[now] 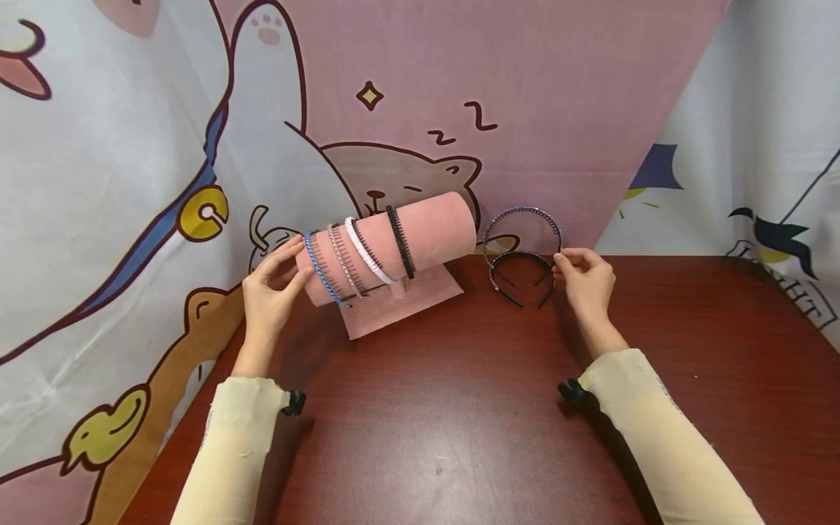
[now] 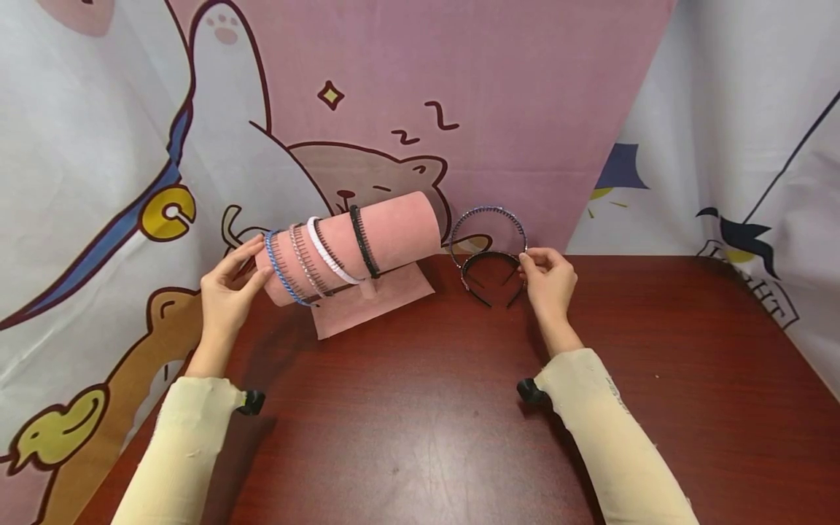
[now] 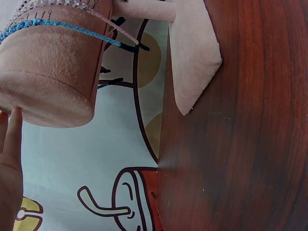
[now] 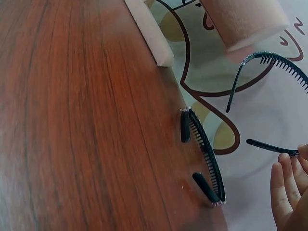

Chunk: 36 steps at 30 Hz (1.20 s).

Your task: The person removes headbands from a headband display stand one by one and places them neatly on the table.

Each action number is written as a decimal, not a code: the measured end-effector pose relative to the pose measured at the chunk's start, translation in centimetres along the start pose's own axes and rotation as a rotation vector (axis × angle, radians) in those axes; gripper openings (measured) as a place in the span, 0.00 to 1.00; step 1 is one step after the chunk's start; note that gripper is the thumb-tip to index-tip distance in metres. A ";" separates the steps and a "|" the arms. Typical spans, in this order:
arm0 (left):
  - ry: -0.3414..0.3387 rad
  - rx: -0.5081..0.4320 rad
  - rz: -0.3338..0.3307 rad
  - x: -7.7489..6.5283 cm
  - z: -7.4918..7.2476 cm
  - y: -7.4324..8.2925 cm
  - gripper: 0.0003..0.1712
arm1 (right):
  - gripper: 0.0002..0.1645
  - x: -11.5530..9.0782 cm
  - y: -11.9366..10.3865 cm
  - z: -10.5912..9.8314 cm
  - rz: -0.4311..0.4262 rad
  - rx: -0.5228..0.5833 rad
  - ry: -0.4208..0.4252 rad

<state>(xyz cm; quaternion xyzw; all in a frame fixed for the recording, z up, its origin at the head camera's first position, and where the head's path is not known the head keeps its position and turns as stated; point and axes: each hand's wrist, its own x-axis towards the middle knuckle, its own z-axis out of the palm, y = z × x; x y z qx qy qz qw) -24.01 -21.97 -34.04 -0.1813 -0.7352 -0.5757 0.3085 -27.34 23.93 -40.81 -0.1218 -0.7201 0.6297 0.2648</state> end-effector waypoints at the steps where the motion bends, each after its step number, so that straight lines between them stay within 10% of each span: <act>1: 0.000 0.002 -0.001 0.0 0.0 0.0 0.21 | 0.13 0.1 0.1 -0.2 0.003 -0.007 0.002; 36: -0.002 -0.006 0.003 0.0 0.0 -0.1 0.21 | 0.11 0.9 1.8 -3.9 0.113 0.003 0.045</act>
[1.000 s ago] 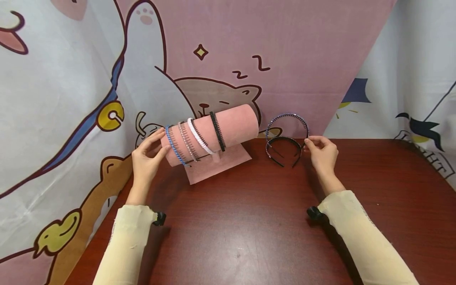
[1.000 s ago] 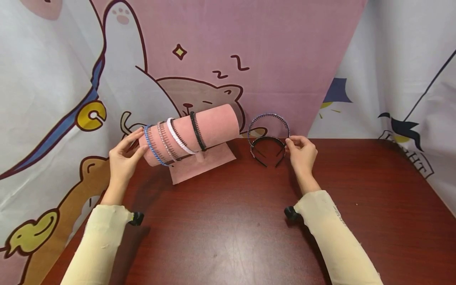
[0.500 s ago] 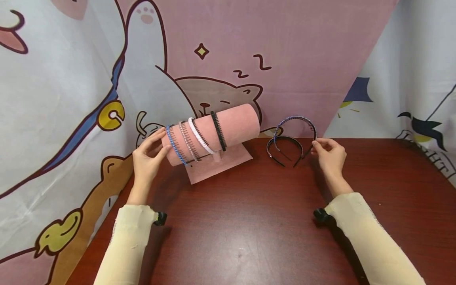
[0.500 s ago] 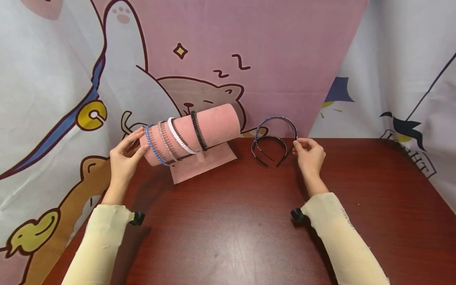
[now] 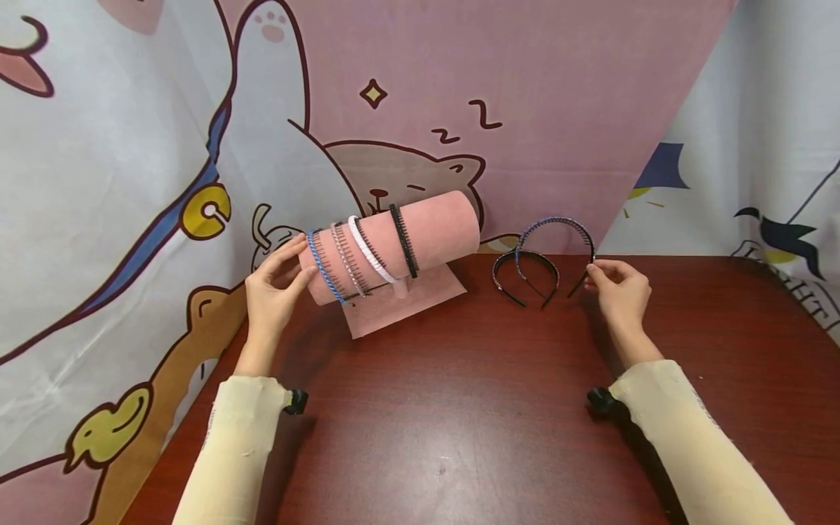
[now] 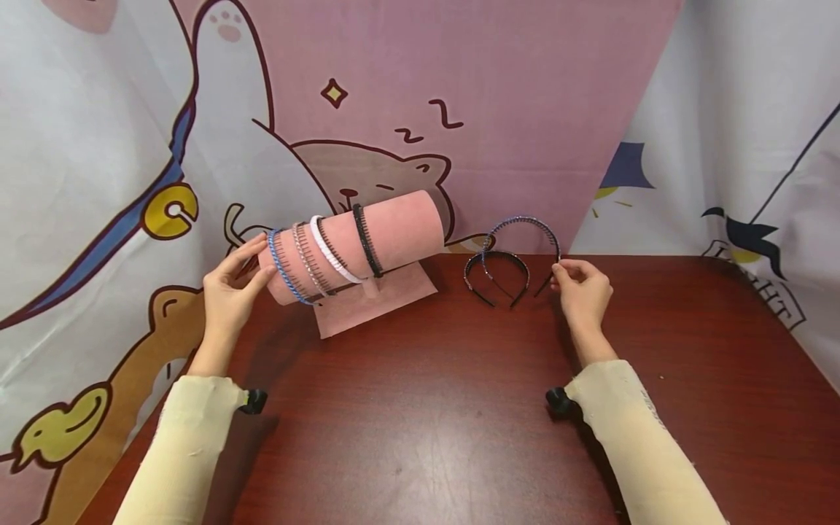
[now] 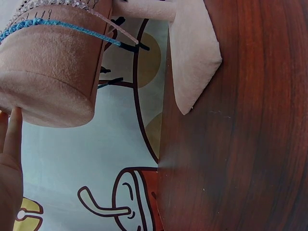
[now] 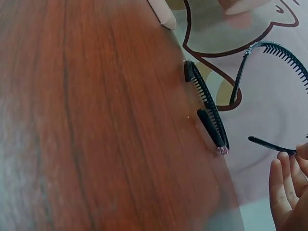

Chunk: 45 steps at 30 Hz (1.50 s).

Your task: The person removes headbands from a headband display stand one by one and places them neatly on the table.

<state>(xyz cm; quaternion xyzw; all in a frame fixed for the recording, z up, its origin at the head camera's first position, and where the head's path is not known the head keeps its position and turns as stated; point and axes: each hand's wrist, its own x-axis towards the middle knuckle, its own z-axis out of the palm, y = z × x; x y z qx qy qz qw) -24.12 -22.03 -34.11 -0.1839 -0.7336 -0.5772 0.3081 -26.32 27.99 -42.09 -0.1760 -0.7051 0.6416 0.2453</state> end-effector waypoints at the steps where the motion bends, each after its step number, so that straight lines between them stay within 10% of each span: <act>1: 0.001 0.000 0.000 0.0 0.0 0.0 0.21 | 0.11 0.1 0.1 -0.1 0.001 -0.007 0.002; 45: -0.010 0.009 0.000 0.0 -0.1 -0.1 0.21 | 0.03 1.9 2.5 -6.0 0.253 0.164 0.025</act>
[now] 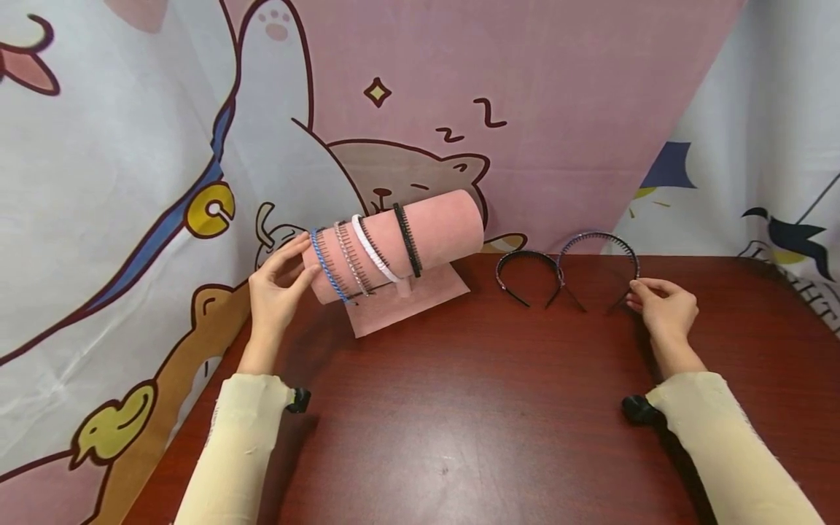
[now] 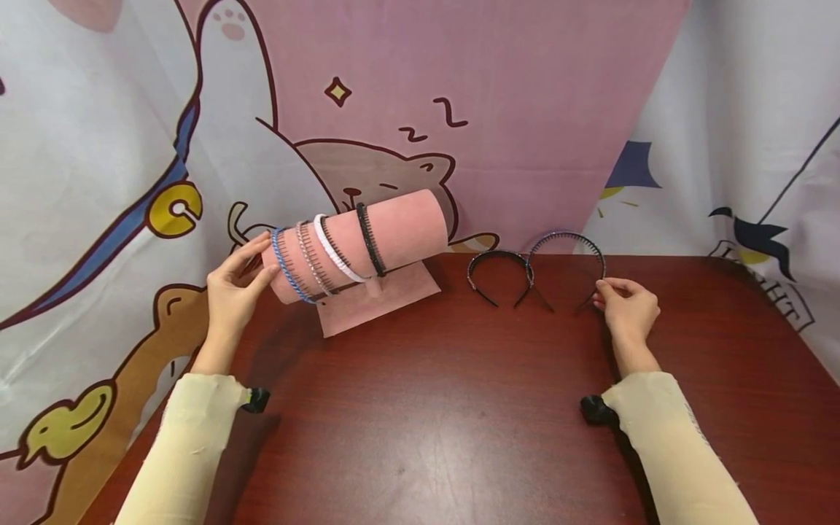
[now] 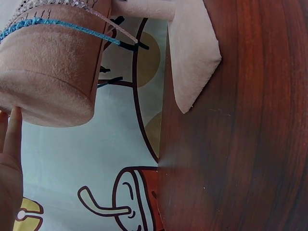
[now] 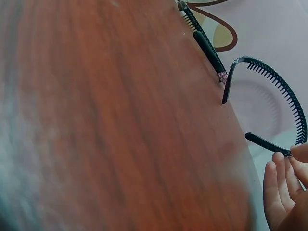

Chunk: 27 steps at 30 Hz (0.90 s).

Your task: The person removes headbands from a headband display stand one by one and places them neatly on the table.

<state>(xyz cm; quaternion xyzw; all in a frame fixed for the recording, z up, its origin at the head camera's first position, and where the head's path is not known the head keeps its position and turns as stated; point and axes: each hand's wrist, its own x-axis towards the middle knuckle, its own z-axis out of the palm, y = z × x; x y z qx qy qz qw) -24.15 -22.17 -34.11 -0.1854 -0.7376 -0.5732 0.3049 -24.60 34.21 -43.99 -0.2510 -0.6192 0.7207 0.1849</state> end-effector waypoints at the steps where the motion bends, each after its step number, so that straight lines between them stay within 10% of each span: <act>1: -0.001 0.002 -0.001 0.0 0.0 0.0 0.21 | 0.03 0.1 0.0 -0.1 0.010 0.009 -0.004; 27: -0.002 0.023 -0.022 0.1 0.0 0.2 0.21 | 0.16 1.3 0.1 -1.0 0.141 -0.007 -0.075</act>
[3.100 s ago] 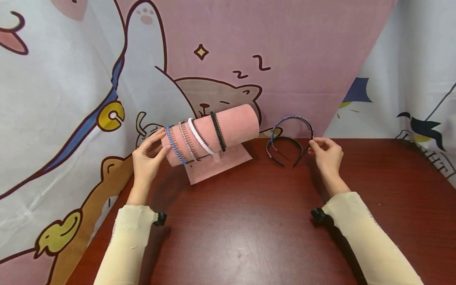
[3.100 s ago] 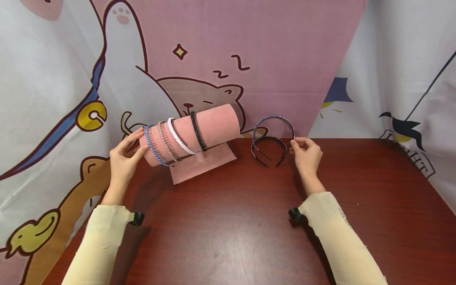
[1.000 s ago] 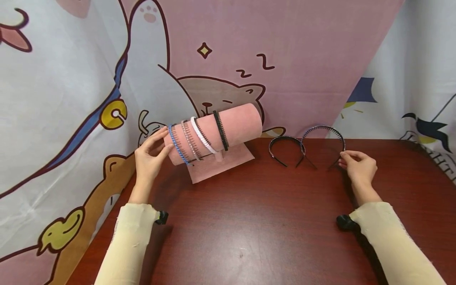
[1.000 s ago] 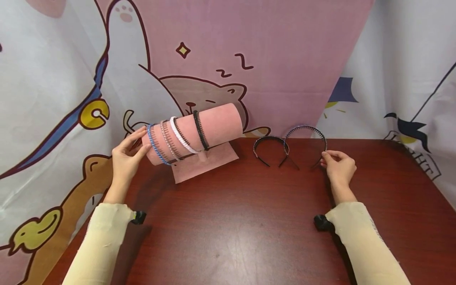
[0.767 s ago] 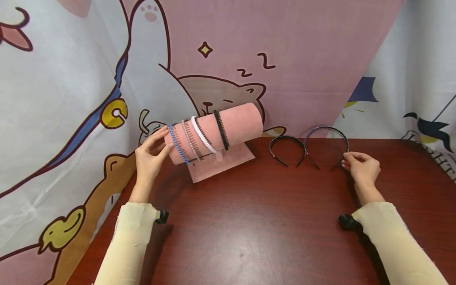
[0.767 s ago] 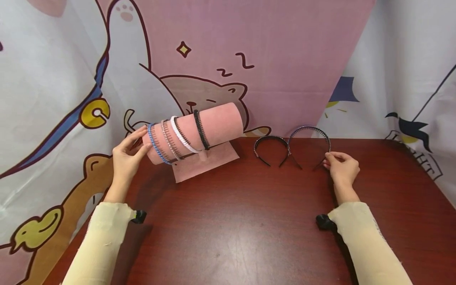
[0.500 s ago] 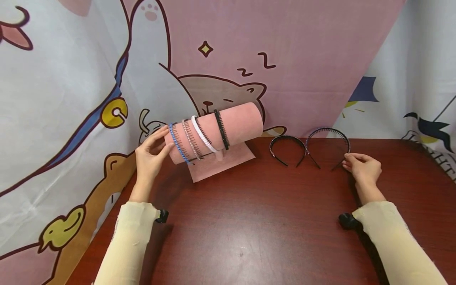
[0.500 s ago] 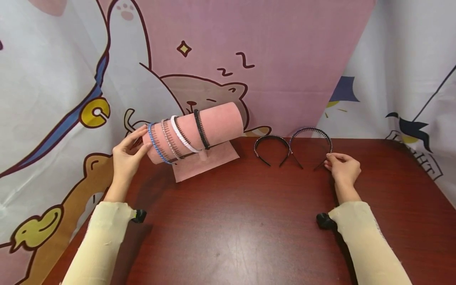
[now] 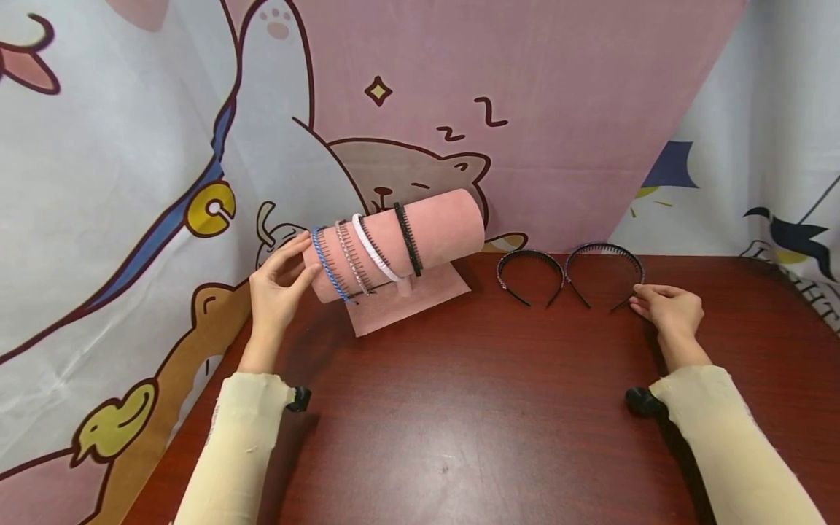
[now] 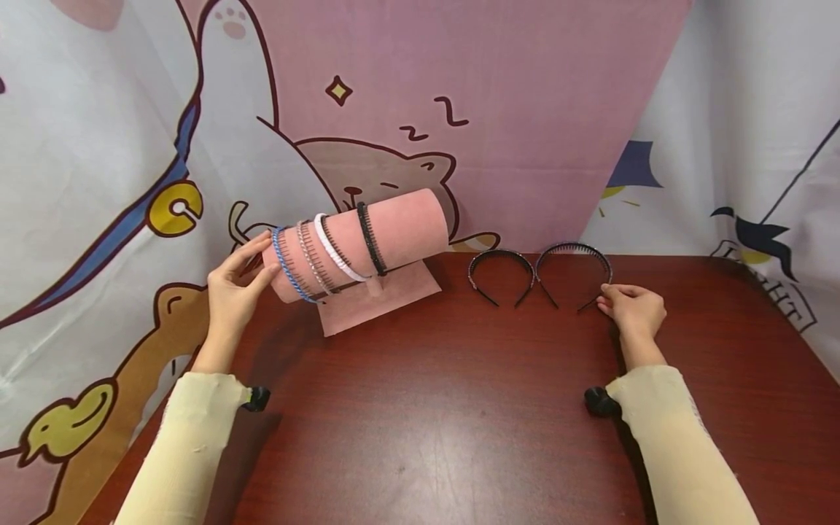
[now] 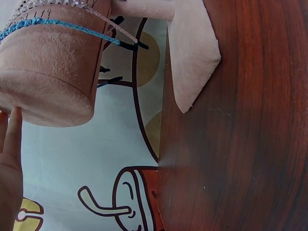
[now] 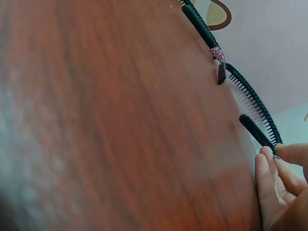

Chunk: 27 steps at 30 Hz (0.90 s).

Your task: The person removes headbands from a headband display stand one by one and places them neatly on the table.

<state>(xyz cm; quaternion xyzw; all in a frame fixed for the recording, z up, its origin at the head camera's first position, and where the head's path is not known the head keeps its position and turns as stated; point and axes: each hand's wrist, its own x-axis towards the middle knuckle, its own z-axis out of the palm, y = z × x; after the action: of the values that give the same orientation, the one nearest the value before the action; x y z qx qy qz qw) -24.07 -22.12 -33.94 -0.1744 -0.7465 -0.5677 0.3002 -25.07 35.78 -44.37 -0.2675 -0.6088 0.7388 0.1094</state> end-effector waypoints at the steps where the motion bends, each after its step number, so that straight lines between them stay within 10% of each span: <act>1: 0.000 0.002 -0.002 0.0 0.0 0.0 0.22 | 0.16 0.0 0.0 0.0 0.002 -0.008 -0.005; 27: 0.009 -0.029 0.019 -0.1 0.1 -0.1 0.21 | 0.15 0.4 0.0 -0.3 0.001 -0.074 -0.037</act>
<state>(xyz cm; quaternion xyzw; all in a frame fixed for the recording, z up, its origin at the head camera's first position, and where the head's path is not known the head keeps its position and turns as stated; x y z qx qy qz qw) -24.14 -22.05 -34.10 -0.1829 -0.7352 -0.5763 0.3064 -25.22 36.21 -44.51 -0.2579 -0.6375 0.7207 0.0879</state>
